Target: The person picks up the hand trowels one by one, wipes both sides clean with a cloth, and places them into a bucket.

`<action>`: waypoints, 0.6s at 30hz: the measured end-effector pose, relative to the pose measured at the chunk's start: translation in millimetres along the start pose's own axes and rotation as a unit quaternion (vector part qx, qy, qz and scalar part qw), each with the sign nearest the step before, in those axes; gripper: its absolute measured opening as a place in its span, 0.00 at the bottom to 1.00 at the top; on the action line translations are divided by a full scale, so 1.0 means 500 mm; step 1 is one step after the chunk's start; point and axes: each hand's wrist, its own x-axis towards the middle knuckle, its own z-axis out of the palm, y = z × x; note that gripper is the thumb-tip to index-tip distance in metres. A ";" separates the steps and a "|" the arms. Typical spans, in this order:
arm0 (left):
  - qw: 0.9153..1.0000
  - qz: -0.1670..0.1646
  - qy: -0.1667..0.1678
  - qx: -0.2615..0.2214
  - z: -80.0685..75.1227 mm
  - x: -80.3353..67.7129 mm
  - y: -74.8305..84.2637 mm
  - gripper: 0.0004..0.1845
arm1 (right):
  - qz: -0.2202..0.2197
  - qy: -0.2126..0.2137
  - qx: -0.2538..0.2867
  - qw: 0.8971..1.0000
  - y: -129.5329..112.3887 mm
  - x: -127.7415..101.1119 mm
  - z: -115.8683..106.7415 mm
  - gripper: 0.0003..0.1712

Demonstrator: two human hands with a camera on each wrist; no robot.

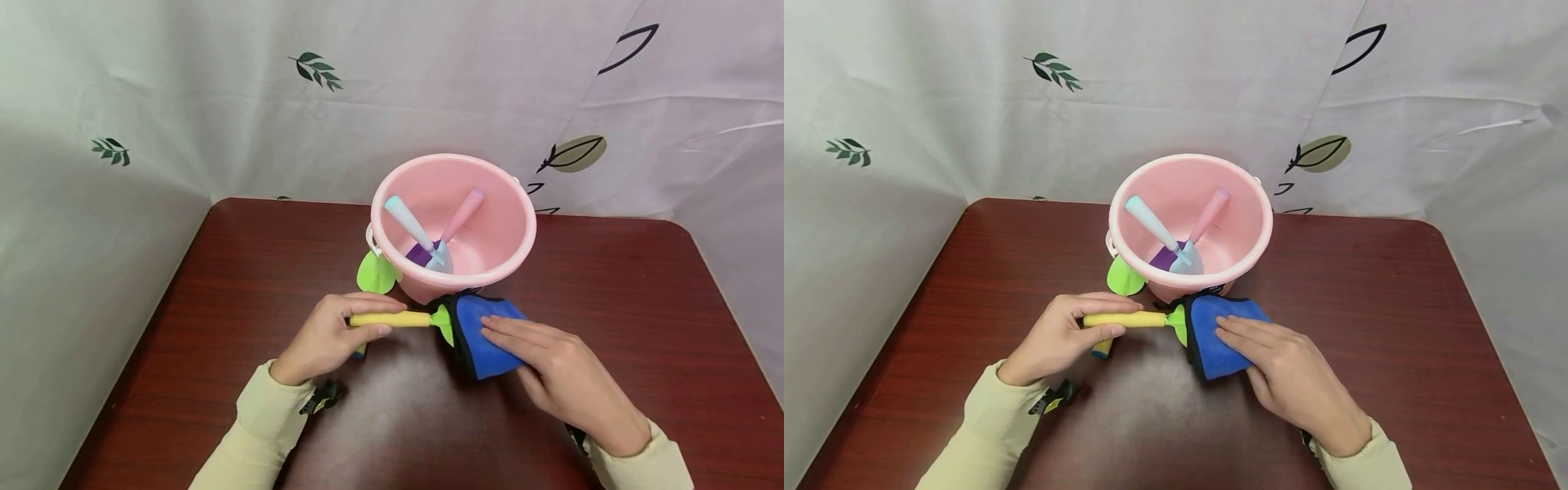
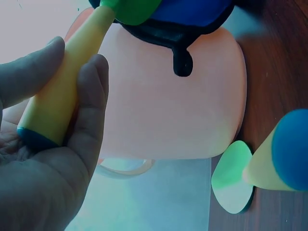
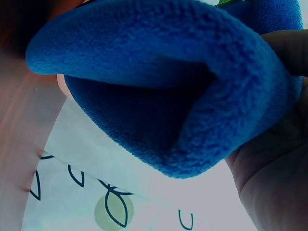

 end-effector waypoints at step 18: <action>1.000 0.010 0.020 0.012 -0.038 -0.008 -0.001 0.16 | 0.047 0.065 -0.039 0.996 0.001 -0.003 -0.011 0.26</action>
